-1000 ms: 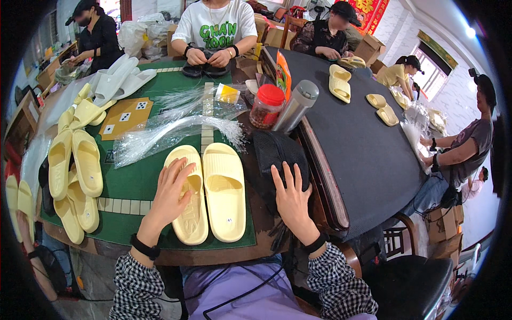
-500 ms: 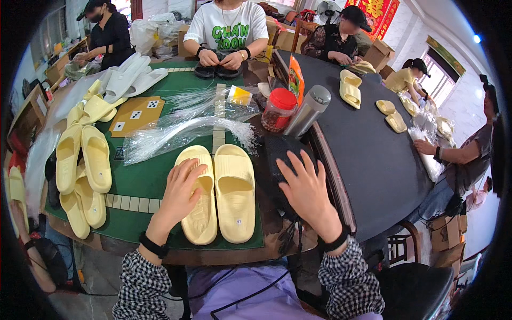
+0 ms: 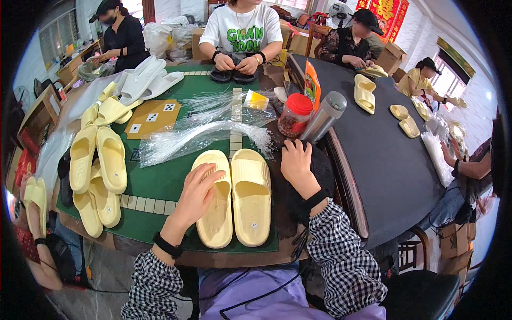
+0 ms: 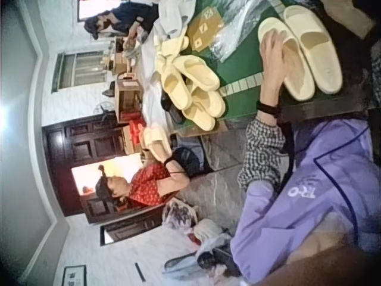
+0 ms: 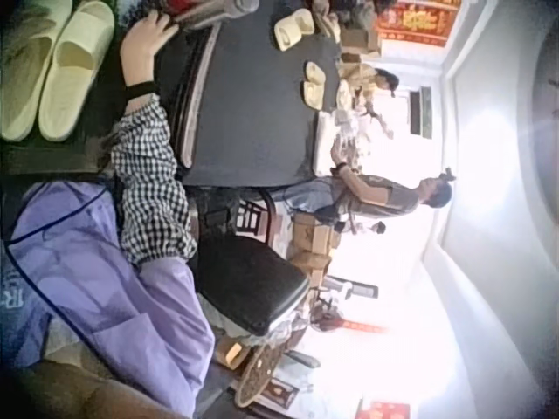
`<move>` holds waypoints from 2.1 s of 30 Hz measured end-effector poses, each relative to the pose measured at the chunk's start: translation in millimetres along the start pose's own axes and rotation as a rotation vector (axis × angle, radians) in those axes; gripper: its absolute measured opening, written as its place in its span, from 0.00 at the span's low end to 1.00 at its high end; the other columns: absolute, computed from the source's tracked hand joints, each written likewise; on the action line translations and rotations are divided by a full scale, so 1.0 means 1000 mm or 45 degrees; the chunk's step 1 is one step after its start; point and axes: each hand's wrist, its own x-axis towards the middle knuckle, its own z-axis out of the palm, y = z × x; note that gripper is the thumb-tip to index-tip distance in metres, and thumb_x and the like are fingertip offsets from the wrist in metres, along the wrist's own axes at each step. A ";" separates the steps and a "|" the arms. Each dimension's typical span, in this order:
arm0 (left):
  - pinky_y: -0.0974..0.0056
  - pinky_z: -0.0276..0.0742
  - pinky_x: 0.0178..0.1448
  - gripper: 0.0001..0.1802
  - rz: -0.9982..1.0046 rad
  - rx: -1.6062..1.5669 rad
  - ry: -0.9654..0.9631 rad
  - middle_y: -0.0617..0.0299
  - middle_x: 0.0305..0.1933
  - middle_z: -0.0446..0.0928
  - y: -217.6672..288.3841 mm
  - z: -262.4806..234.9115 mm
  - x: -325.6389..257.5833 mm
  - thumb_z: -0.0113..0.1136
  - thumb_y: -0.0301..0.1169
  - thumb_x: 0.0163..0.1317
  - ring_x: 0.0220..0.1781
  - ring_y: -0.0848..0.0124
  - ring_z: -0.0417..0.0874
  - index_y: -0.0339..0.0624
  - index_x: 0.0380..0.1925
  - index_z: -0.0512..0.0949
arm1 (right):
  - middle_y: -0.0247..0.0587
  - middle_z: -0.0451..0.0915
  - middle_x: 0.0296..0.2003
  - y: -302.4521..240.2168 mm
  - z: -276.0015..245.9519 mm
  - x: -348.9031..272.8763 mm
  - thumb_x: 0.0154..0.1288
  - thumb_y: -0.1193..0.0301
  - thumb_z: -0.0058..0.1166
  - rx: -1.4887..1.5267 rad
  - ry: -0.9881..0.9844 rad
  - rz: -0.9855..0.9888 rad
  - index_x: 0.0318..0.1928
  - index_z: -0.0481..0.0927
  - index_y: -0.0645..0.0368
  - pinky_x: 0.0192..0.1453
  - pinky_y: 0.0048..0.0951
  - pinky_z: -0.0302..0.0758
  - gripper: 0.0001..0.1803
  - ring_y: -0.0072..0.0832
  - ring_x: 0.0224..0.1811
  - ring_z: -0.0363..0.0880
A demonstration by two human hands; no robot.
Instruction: Checking and trimming threads on finished sandals/slides in a shared workshop.
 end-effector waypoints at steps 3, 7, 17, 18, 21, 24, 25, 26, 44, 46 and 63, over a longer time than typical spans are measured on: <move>0.53 0.60 0.72 0.22 -0.031 -0.025 0.005 0.53 0.64 0.69 -0.003 0.004 -0.002 0.55 0.20 0.61 0.69 0.54 0.65 0.46 0.56 0.77 | 0.40 0.78 0.49 -0.016 -0.009 0.005 0.58 0.68 0.53 -0.158 -0.102 0.007 0.40 0.86 0.57 0.66 0.58 0.60 0.12 0.37 0.61 0.69; 0.54 0.61 0.72 0.20 -0.060 -0.055 -0.033 0.54 0.63 0.69 -0.001 -0.001 0.002 0.55 0.21 0.62 0.69 0.55 0.66 0.45 0.55 0.78 | 0.43 0.78 0.40 -0.037 -0.022 0.016 0.60 0.71 0.53 0.419 0.113 0.012 0.36 0.83 0.57 0.48 0.40 0.78 0.07 0.40 0.46 0.81; 0.46 0.57 0.71 0.26 -0.028 0.216 -0.150 0.54 0.63 0.68 0.015 0.004 0.024 0.58 0.45 0.66 0.69 0.54 0.65 0.50 0.62 0.71 | 0.47 0.83 0.37 -0.048 0.001 0.012 0.66 0.70 0.48 0.961 0.149 0.207 0.40 0.84 0.55 0.42 0.47 0.79 0.10 0.48 0.39 0.83; 0.44 0.56 0.71 0.29 0.024 0.386 -0.186 0.53 0.64 0.67 0.017 0.007 0.029 0.57 0.49 0.66 0.69 0.54 0.64 0.51 0.64 0.70 | 0.48 0.84 0.36 -0.048 0.000 0.014 0.65 0.70 0.49 0.978 0.158 0.239 0.40 0.84 0.55 0.42 0.48 0.79 0.10 0.48 0.39 0.83; 0.45 0.57 0.72 0.29 0.062 0.363 -0.190 0.53 0.64 0.70 0.012 0.020 0.039 0.59 0.46 0.64 0.69 0.53 0.65 0.52 0.63 0.71 | 0.51 0.84 0.33 -0.053 -0.004 0.017 0.66 0.70 0.49 0.950 0.050 0.303 0.40 0.82 0.55 0.41 0.50 0.78 0.09 0.51 0.37 0.83; 0.48 0.59 0.73 0.29 0.069 0.289 -0.197 0.54 0.62 0.73 0.006 0.023 0.043 0.62 0.43 0.59 0.68 0.52 0.67 0.53 0.62 0.73 | 0.50 0.83 0.29 -0.053 -0.009 0.018 0.67 0.67 0.51 0.939 0.066 0.375 0.36 0.81 0.56 0.39 0.48 0.78 0.08 0.51 0.35 0.83; 0.48 0.59 0.73 0.29 0.077 0.268 -0.217 0.55 0.63 0.73 0.007 0.023 0.043 0.62 0.42 0.58 0.68 0.52 0.67 0.53 0.61 0.74 | 0.49 0.84 0.30 -0.049 -0.003 0.019 0.66 0.69 0.53 0.947 0.069 0.390 0.37 0.78 0.56 0.38 0.48 0.78 0.05 0.51 0.35 0.83; 0.49 0.59 0.72 0.29 0.085 0.247 -0.236 0.55 0.63 0.73 0.007 0.023 0.043 0.62 0.42 0.57 0.68 0.53 0.67 0.54 0.61 0.74 | 0.49 0.84 0.30 -0.047 0.000 0.017 0.66 0.69 0.53 0.941 0.072 0.402 0.37 0.78 0.56 0.38 0.48 0.78 0.05 0.51 0.35 0.83; 0.45 0.50 0.76 0.26 -0.518 0.168 -0.020 0.50 0.75 0.58 -0.080 -0.009 0.061 0.47 0.46 0.72 0.77 0.52 0.55 0.45 0.64 0.70 | 0.45 0.82 0.48 -0.037 -0.014 0.030 0.75 0.76 0.44 1.948 0.584 0.718 0.43 0.67 0.62 0.29 0.24 0.77 0.03 0.22 0.33 0.81; 0.39 0.44 0.77 0.29 -0.669 0.444 -0.025 0.50 0.77 0.54 -0.102 0.006 0.058 0.45 0.51 0.72 0.79 0.50 0.50 0.47 0.66 0.69 | 0.45 0.82 0.49 -0.033 -0.013 0.029 0.77 0.73 0.43 1.944 0.602 0.669 0.44 0.66 0.60 0.29 0.21 0.76 0.04 0.20 0.32 0.80; 0.40 0.47 0.74 0.28 -0.575 0.828 -0.008 0.64 0.74 0.61 -0.141 0.029 0.041 0.42 0.51 0.72 0.74 0.53 0.58 0.57 0.69 0.66 | 0.39 0.74 0.37 0.121 -0.140 -0.018 0.76 0.70 0.47 2.193 1.961 0.629 0.48 0.68 0.62 0.39 0.20 0.72 0.08 0.19 0.35 0.70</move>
